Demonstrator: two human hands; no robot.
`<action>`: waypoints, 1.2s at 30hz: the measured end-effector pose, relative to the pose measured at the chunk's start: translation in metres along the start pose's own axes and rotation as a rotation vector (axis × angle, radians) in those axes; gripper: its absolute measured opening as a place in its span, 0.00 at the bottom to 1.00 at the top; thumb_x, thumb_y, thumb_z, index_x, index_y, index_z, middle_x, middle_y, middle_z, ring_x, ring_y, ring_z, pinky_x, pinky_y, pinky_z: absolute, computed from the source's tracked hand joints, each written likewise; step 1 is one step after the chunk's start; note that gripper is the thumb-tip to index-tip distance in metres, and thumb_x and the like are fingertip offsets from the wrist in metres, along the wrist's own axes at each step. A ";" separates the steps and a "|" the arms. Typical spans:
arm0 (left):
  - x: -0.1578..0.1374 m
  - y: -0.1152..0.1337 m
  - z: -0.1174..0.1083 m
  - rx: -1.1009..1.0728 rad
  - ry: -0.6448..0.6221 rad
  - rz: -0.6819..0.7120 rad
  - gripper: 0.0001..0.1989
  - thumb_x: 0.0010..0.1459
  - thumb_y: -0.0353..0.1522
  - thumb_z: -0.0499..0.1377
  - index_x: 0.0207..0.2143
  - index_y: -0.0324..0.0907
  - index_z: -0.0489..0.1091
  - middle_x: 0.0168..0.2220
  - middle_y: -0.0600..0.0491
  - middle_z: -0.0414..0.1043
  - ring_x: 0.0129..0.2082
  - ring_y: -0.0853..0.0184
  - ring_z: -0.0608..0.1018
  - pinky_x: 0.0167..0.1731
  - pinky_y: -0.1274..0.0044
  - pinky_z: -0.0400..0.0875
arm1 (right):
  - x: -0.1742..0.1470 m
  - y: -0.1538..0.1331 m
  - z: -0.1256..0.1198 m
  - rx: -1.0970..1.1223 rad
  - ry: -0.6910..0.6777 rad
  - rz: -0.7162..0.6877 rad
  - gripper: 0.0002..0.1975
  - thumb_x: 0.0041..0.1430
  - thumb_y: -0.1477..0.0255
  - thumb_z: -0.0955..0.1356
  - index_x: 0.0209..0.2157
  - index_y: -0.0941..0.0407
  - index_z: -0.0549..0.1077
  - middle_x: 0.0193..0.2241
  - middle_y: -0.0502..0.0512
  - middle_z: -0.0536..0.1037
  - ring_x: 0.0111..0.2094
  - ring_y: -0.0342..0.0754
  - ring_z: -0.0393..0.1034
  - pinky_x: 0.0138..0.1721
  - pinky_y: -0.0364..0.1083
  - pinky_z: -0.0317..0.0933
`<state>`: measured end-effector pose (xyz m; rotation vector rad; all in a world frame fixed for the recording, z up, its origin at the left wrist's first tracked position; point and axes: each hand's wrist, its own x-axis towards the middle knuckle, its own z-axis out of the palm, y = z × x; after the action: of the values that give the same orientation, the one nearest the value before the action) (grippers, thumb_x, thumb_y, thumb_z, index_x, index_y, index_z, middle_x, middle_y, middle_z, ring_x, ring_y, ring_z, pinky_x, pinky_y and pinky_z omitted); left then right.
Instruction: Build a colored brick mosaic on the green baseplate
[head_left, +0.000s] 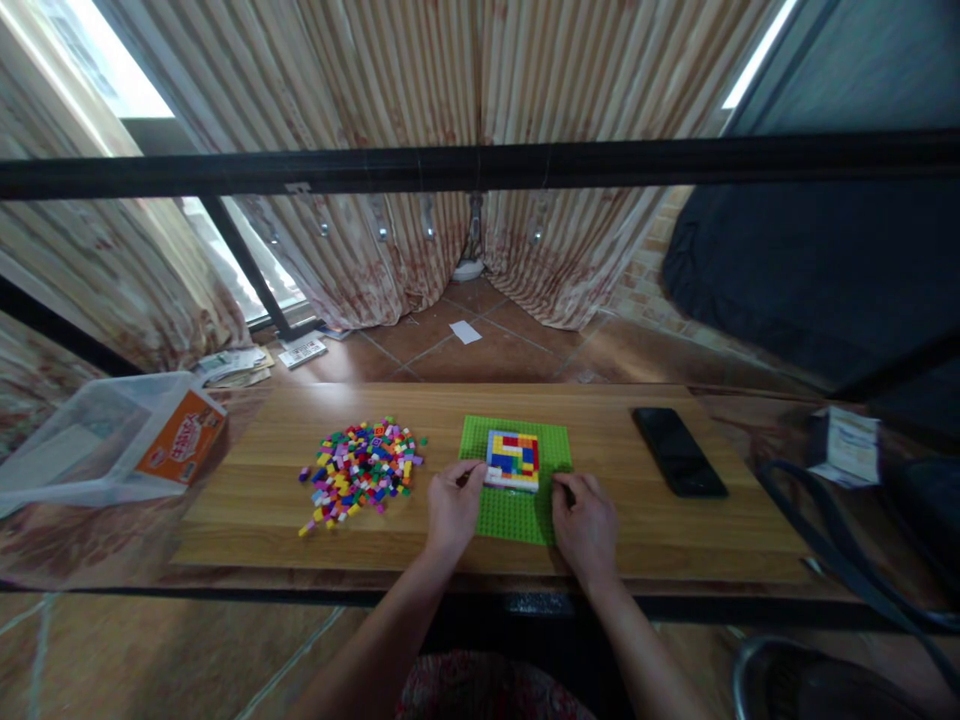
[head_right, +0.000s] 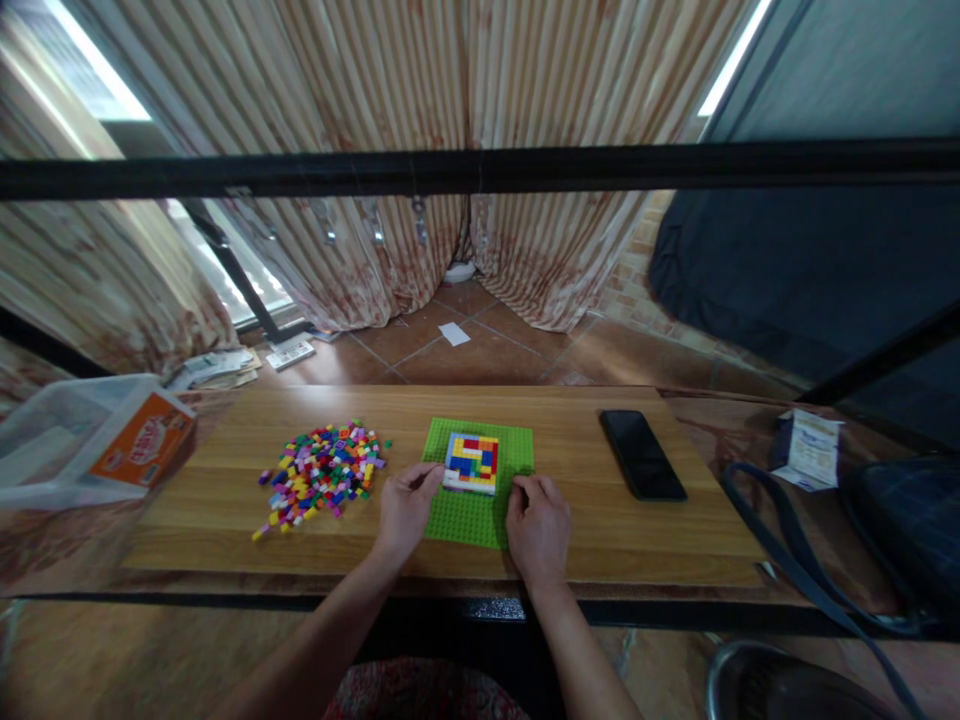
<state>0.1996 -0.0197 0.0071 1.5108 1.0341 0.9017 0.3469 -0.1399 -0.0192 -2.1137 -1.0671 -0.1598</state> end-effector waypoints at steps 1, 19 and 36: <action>-0.001 0.000 0.000 -0.002 0.005 0.006 0.10 0.54 0.37 0.60 0.30 0.41 0.78 0.29 0.52 0.78 0.30 0.67 0.77 0.32 0.77 0.70 | 0.000 0.000 0.000 0.004 0.001 0.004 0.13 0.62 0.69 0.61 0.35 0.57 0.77 0.35 0.59 0.77 0.37 0.51 0.70 0.40 0.48 0.61; -0.010 0.027 0.026 0.557 -0.190 0.225 0.11 0.62 0.37 0.55 0.36 0.46 0.77 0.35 0.53 0.77 0.30 0.70 0.75 0.31 0.78 0.64 | 0.000 -0.001 -0.003 0.192 -0.007 0.043 0.14 0.63 0.65 0.62 0.36 0.56 0.77 0.35 0.58 0.78 0.38 0.51 0.71 0.42 0.49 0.63; 0.000 0.036 0.028 0.774 -0.334 0.393 0.13 0.65 0.36 0.52 0.34 0.44 0.75 0.36 0.51 0.74 0.35 0.67 0.75 0.35 0.78 0.66 | 0.003 -0.005 -0.010 0.279 -0.097 0.050 0.18 0.64 0.59 0.62 0.36 0.54 0.79 0.36 0.58 0.79 0.38 0.50 0.72 0.43 0.49 0.63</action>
<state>0.2310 -0.0321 0.0383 2.4801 0.8875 0.4760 0.3470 -0.1433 -0.0078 -1.9084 -1.0271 0.1118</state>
